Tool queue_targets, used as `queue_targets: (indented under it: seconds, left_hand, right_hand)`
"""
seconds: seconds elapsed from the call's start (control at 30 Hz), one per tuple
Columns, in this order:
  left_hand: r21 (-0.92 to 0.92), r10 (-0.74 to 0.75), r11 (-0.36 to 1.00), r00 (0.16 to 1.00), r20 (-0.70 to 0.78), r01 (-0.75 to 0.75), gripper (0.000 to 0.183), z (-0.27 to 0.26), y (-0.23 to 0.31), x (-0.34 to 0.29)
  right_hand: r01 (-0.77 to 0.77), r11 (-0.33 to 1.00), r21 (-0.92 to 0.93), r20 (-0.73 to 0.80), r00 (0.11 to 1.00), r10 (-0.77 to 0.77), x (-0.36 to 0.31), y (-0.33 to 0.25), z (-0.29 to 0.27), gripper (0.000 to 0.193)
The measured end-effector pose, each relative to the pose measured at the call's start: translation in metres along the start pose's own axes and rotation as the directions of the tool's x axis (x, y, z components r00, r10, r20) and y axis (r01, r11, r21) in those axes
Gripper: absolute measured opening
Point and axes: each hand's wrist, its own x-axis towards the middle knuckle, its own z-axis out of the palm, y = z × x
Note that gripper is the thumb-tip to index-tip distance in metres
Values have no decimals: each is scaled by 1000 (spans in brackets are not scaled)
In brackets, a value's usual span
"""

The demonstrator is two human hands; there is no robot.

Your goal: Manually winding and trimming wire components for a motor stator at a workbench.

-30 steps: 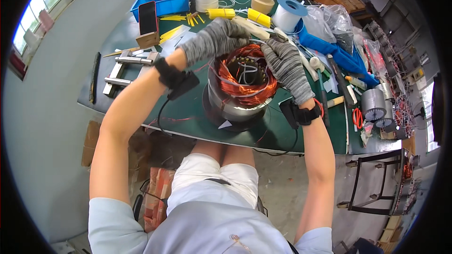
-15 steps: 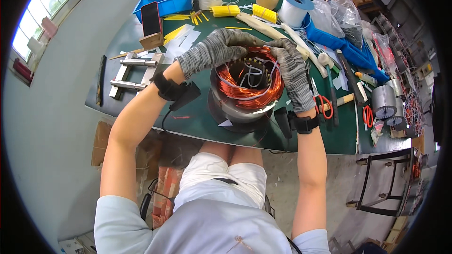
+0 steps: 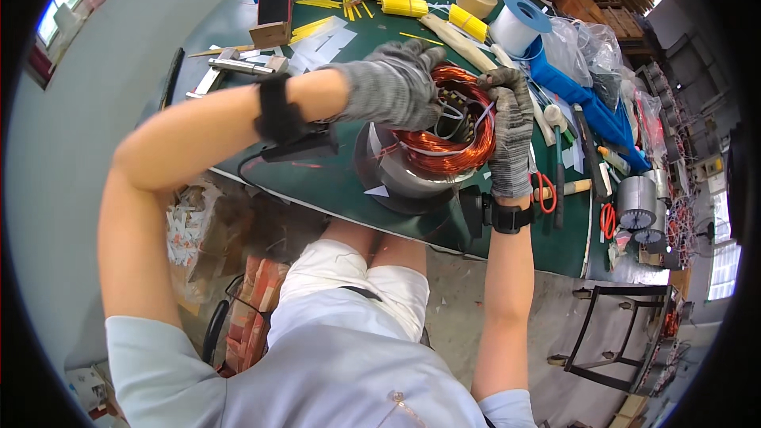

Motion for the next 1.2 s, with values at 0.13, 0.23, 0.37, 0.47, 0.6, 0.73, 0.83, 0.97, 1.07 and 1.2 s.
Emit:
queue_targets:
  seconds: [0.13, 0.23, 0.37, 0.47, 0.6, 0.73, 0.83, 0.97, 1.07, 1.2]
  left_hand:
    - [-201, -311, 887, 859, 407, 417, 37, -28, 25, 20]
    - [-318, 91, 947, 899, 428, 55, 43, -42, -18, 16]
    - [-947, -88, 278, 978, -192, -161, 26, -97, -64, -21]
    - [-825, -183, 528, 922, -342, -201, 25, -165, -61, -56]
    - [-36, 426, 897, 885, -188, -440, 25, -124, -20, -35]
    - [442, 431, 746, 867, 249, -498, 31, -33, 32, 21]
    - [172, 362, 917, 932, 30, -361, 39, -21, 36, 28]
    - [51, 313, 947, 946, 90, -318, 35, -31, 7, 26]
    - [-838, 230, 545, 961, 155, 5, 30, -36, -27, 20]
    - [-759, 371, 497, 893, -253, -421, 29, -33, -31, -8]
  right_hand:
    - [37, 991, -128, -79, 996, -47, -11, -4, -1, 14]
    - [76, 982, -170, -74, 993, -90, -14, -8, 8, 13]
    - [160, 954, -252, -85, 979, -187, -16, -4, 1, 12]
    - [181, 949, -259, -90, 973, -211, -18, -7, 7, 12]
    - [183, 953, -241, -100, 972, -212, -18, -9, -2, 11]
    - [192, 894, -405, 9, 979, -206, -17, -7, -7, 13]
    - [179, 831, -526, 16, 979, -201, -22, -6, -5, 15]
    - [171, 906, -387, 36, 985, -171, -18, -2, -8, 15]
    - [150, 925, -348, -3, 987, -161, -21, -4, -8, 14]
    - [166, 922, -350, 14, 985, -173, -20, -6, -5, 13]
